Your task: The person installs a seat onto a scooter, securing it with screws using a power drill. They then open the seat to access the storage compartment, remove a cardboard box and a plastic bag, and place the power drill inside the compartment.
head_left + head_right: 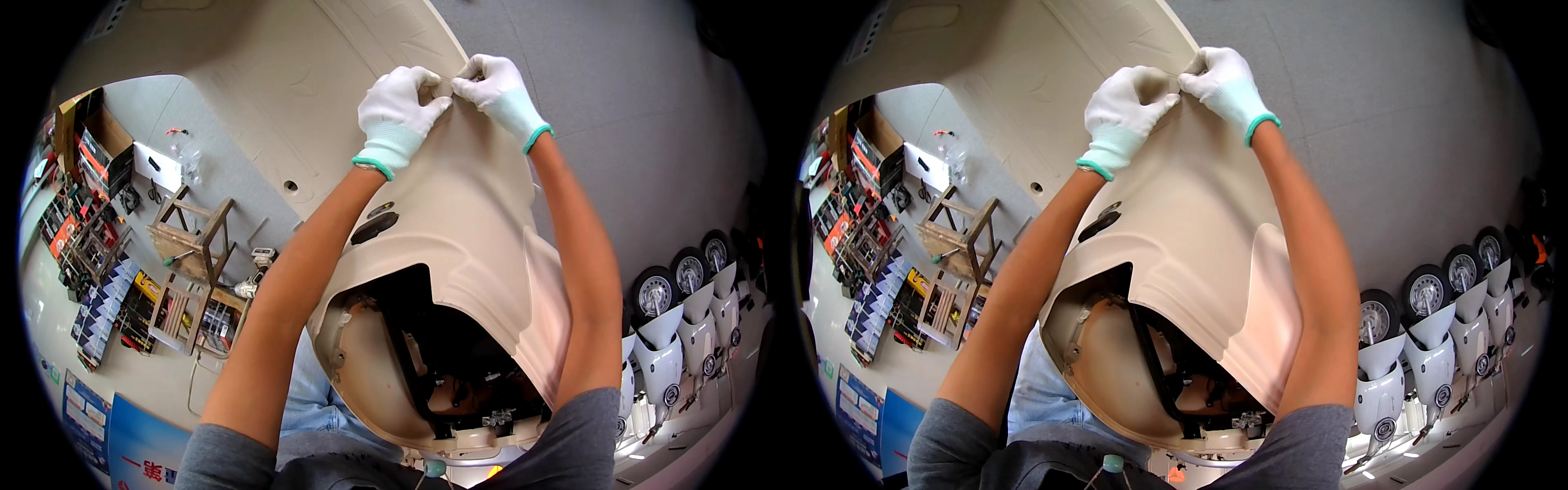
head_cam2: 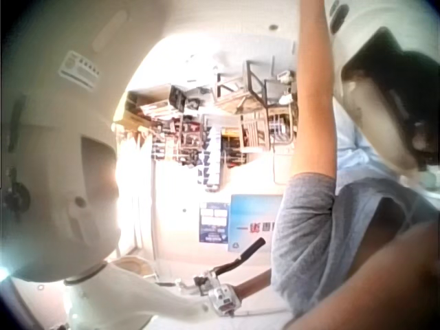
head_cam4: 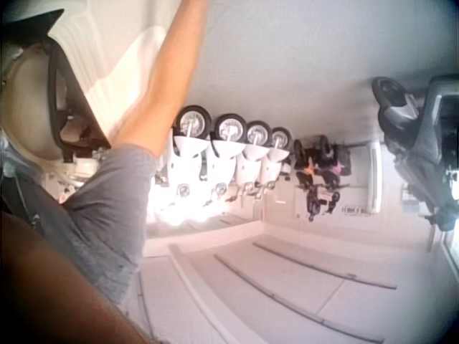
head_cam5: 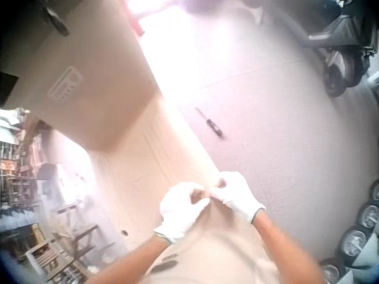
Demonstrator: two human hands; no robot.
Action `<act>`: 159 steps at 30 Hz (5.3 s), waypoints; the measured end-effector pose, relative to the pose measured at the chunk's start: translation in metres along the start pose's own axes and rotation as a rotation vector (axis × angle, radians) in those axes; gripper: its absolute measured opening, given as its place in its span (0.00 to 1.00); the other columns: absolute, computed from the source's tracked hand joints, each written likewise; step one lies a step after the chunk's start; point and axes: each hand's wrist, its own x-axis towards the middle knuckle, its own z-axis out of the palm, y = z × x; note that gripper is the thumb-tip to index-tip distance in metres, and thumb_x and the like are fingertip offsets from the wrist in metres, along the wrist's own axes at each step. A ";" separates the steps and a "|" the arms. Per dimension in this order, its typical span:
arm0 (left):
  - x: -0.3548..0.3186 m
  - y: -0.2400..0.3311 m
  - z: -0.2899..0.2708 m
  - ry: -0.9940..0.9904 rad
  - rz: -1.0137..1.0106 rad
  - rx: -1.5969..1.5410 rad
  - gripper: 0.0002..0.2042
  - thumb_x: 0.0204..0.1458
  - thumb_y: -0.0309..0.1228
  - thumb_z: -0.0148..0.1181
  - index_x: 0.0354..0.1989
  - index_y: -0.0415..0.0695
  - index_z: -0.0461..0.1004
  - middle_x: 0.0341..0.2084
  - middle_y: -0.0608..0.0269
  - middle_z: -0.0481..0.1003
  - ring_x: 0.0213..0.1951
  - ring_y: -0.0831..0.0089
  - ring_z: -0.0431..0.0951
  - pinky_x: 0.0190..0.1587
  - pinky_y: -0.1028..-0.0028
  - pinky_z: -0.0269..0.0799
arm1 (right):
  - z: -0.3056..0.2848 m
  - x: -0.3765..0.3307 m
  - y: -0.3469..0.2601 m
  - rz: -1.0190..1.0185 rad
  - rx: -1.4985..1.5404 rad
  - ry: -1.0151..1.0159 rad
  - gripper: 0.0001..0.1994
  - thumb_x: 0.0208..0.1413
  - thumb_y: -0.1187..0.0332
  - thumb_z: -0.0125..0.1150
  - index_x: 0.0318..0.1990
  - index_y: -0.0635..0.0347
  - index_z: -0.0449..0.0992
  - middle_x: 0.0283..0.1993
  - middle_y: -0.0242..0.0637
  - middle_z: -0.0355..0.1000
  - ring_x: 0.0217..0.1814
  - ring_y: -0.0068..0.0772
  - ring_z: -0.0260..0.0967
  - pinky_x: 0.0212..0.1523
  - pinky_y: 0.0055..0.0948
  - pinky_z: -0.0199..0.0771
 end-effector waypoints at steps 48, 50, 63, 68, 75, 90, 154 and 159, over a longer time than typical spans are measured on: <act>0.021 -0.008 0.012 -0.006 0.171 0.002 0.06 0.48 0.29 0.56 0.34 0.50 0.74 0.29 0.64 0.73 0.35 0.62 0.75 0.36 0.64 0.71 | 0.017 -0.009 0.014 0.007 0.295 0.011 0.09 0.48 0.70 0.62 0.33 0.65 0.70 0.20 0.26 0.63 0.21 0.14 0.56 0.22 0.20 0.60; 0.021 -0.008 0.013 -0.009 0.200 0.096 0.06 0.48 0.29 0.55 0.34 0.51 0.74 0.30 0.65 0.73 0.35 0.62 0.74 0.36 0.64 0.71 | 0.016 -0.012 0.013 -0.002 0.318 0.030 0.09 0.48 0.70 0.61 0.33 0.65 0.70 0.21 0.26 0.64 0.22 0.14 0.57 0.22 0.19 0.61; 0.035 0.018 0.003 -0.231 0.137 0.372 0.05 0.48 0.31 0.53 0.33 0.48 0.73 0.32 0.63 0.74 0.38 0.61 0.74 0.38 0.62 0.71 | 0.020 -0.012 0.016 0.055 0.352 0.050 0.10 0.44 0.68 0.63 0.30 0.64 0.71 0.23 0.30 0.68 0.23 0.17 0.63 0.24 0.21 0.65; 0.040 0.026 0.004 -0.287 0.021 0.408 0.07 0.47 0.33 0.55 0.35 0.47 0.72 0.32 0.61 0.74 0.38 0.60 0.75 0.39 0.63 0.71 | 0.023 -0.009 0.005 0.198 0.230 0.099 0.10 0.40 0.66 0.63 0.27 0.62 0.72 0.24 0.37 0.72 0.26 0.25 0.69 0.29 0.25 0.69; 0.051 0.020 0.000 -0.273 -0.095 0.290 0.18 0.43 0.38 0.62 0.42 0.48 0.69 0.36 0.62 0.76 0.42 0.61 0.76 0.41 0.66 0.72 | 0.029 -0.005 0.009 0.216 0.151 0.164 0.09 0.37 0.67 0.62 0.27 0.60 0.72 0.24 0.38 0.73 0.28 0.28 0.71 0.31 0.27 0.70; 0.022 -0.018 0.004 -0.021 0.481 0.112 0.14 0.44 0.35 0.63 0.38 0.45 0.72 0.29 0.60 0.74 0.33 0.61 0.76 0.37 0.68 0.73 | -0.020 -0.007 0.013 0.335 1.210 -0.257 0.14 0.58 0.66 0.52 0.41 0.73 0.68 0.31 0.36 0.66 0.30 0.21 0.63 0.33 0.23 0.74; -0.018 -0.031 0.007 0.115 0.109 -0.110 0.18 0.41 0.37 0.67 0.41 0.46 0.74 0.30 0.62 0.75 0.30 0.70 0.77 0.35 0.74 0.73 | 0.011 -0.015 -0.022 -0.132 -0.309 0.038 0.12 0.50 0.63 0.54 0.36 0.60 0.77 0.29 0.40 0.75 0.29 0.34 0.73 0.34 0.30 0.72; -0.008 -0.024 0.016 0.111 0.115 -0.111 0.17 0.40 0.39 0.68 0.38 0.47 0.75 0.31 0.64 0.75 0.31 0.70 0.77 0.34 0.74 0.73 | 0.012 -0.018 -0.031 -0.029 -0.384 0.051 0.11 0.50 0.62 0.55 0.35 0.58 0.77 0.30 0.38 0.76 0.31 0.36 0.73 0.37 0.32 0.72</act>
